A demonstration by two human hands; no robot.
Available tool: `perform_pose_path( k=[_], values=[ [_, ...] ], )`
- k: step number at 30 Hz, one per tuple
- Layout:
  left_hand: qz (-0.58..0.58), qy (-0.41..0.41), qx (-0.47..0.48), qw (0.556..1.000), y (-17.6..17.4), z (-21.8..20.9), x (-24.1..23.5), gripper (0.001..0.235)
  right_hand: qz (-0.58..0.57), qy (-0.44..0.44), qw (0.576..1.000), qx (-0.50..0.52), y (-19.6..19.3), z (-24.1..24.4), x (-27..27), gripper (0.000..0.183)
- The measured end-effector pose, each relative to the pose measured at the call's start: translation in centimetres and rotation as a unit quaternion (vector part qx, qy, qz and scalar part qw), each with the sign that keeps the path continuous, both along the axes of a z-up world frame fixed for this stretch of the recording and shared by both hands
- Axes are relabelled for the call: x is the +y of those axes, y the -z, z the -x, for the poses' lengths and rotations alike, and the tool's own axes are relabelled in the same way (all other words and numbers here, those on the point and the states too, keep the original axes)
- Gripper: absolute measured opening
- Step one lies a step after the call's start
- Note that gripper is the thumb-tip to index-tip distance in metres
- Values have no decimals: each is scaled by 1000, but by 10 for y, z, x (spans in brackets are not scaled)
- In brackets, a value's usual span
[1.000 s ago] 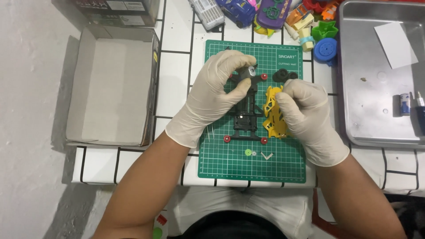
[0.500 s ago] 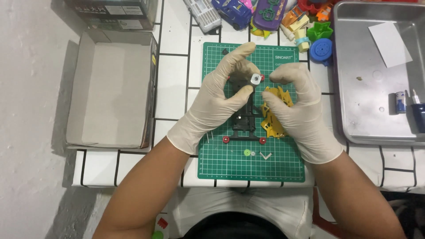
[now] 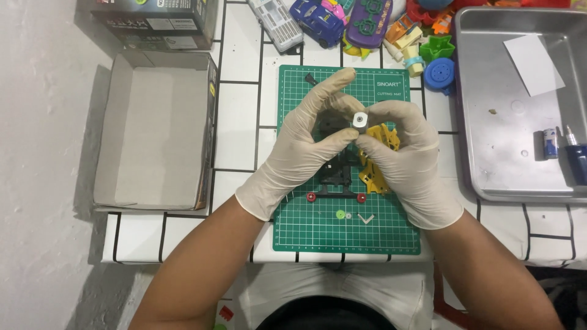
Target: Assembling a small plastic toy car chassis by fitting and snapping together various components.
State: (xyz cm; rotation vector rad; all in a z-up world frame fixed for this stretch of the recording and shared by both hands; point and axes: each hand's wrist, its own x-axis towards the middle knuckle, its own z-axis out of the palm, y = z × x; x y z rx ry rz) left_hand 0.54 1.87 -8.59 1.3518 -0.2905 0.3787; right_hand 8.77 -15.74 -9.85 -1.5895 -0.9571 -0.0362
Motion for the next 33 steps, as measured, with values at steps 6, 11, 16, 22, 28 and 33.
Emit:
perform_pose_path(
  k=[6,11,16,22,28,33],
  values=[
    [4,2,-13,1000,3,-1,1,58,17,25,999,-34,-3,0,2,36],
    [-52,-79,-5,996,2,-11,2,35,-23,45,999,11,-7,-1,8,33],
    [-80,-92,-7,992,6,-10,-2,32,-14,44,999,4,-12,1,7,33],
    [-94,-125,-27,987,6,-7,-5,32,-47,1,998,44,-8,-3,4,43],
    [-132,-136,-66,980,3,-7,-2,29,-41,-21,983,179,0,-9,1,29],
    [-164,-112,-101,975,-1,-8,4,28,-21,-3,975,220,-3,-11,-3,18]
  ],
)
